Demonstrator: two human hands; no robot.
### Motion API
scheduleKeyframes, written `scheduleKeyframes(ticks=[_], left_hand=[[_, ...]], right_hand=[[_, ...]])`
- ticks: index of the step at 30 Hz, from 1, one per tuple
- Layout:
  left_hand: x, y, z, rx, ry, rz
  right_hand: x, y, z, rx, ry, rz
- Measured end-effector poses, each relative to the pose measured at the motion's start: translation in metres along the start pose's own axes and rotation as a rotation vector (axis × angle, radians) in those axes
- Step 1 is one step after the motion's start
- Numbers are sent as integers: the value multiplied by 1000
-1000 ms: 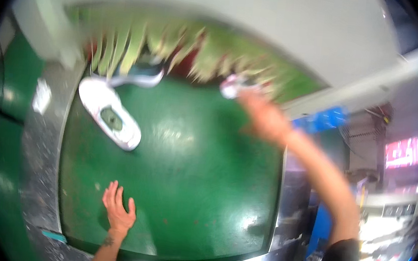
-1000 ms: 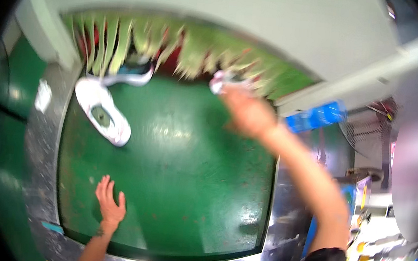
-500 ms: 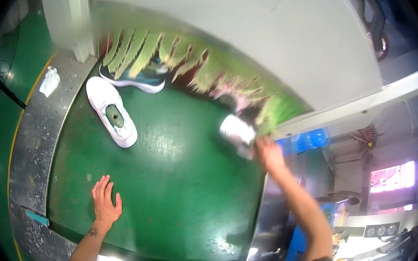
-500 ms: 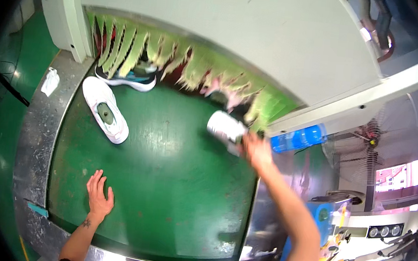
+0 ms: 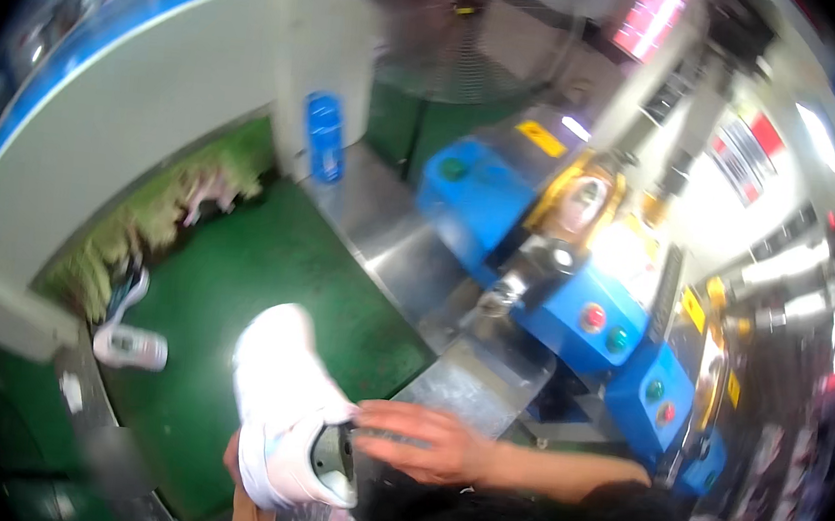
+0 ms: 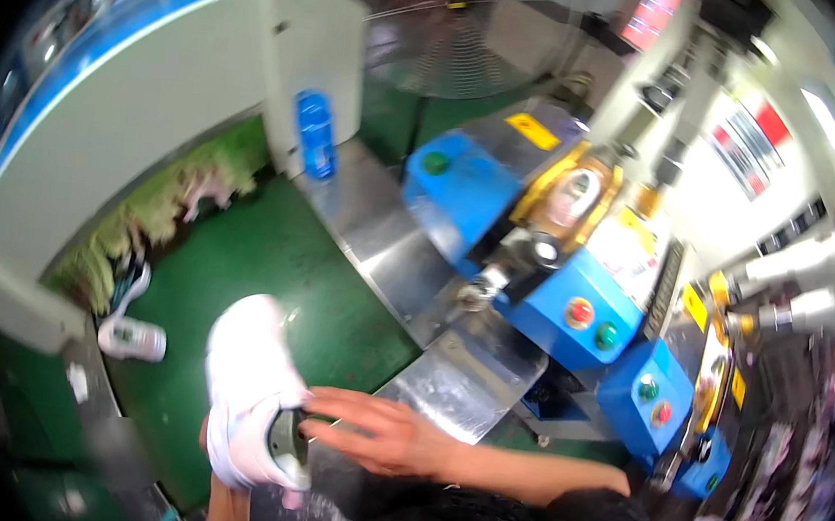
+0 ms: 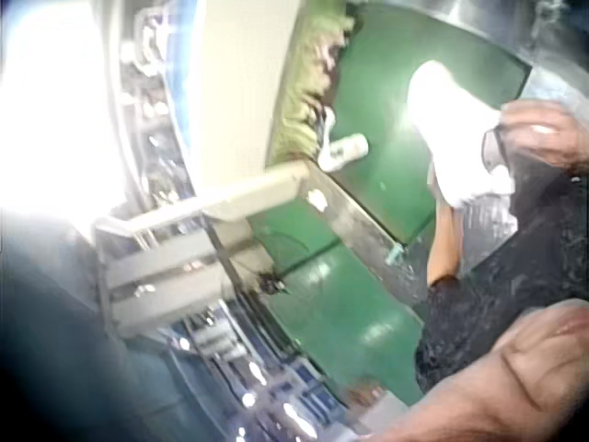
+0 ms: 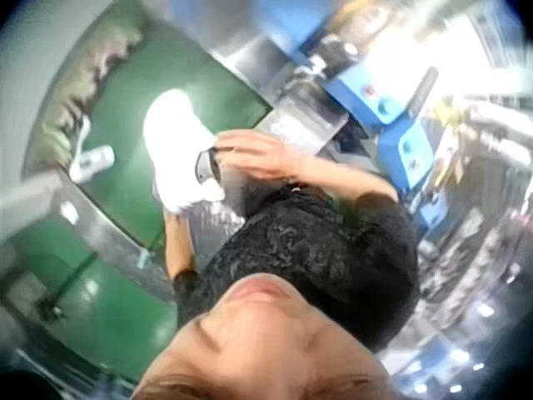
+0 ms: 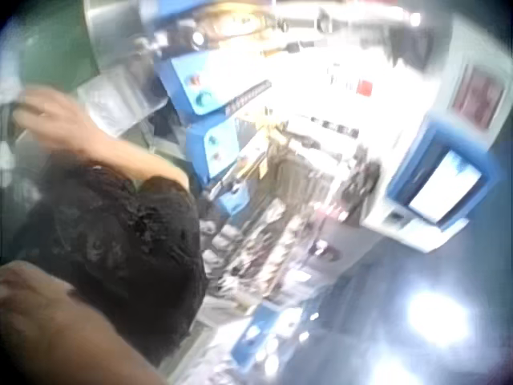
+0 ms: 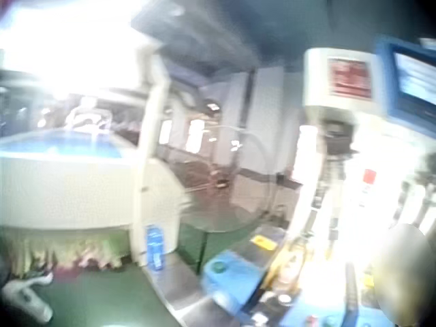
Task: The person operates a shoe-lasting machine to shape shoe uppers, moves finished components through a heat-curing tunnel, and places them onto a multi-tiered drying rack.
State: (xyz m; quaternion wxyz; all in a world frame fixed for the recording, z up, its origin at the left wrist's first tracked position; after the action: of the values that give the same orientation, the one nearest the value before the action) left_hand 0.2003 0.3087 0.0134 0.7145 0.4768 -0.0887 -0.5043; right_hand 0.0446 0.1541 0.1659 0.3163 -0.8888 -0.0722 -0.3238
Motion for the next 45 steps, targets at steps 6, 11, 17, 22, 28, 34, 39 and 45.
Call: scheduleKeyframes(ticks=[6, 11, 17, 22, 28, 34, 39, 45], left_hand=[[-18, -36, 122, -18, -68, 24], [-31, -66, 214, -96, -75, 144], [45, -81, 324, 14, 185, 517], [234, -58, 449, 660, -249, 737], [435, -129, 534, 1473, -274, 789], [462, -97, 549, 1090, -494, 583], [388, -22, 455, 335, -331, -185], [298, -6, 225, -47, 238, 131]], right_hand=[[-135, 21, -10, 994, 129, 1148], [-156, -15, -88, 743, 441, 801], [-234, 21, -171, 753, 797, 1102], [-230, 47, -230, 569, 909, 922], [-195, 68, -256, 411, 734, 1606], [-243, 81, -238, 65, 991, 1602], [-217, 136, -260, 477, 1017, 1706], [-150, 316, -368, 591, 1126, 1701]])
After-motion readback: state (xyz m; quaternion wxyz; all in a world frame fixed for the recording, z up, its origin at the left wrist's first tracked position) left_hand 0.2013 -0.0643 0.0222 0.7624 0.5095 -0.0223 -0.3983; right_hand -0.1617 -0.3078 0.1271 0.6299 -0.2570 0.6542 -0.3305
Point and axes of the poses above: each hand's wrist, its own x-axis towards the middle knuckle, its own z-axis out of the palm, y = z × x, the point moved 5 cm from there along x, towards the middle knuckle, and after that the axes turned 10 degrees about y, right-handed, at the moved point
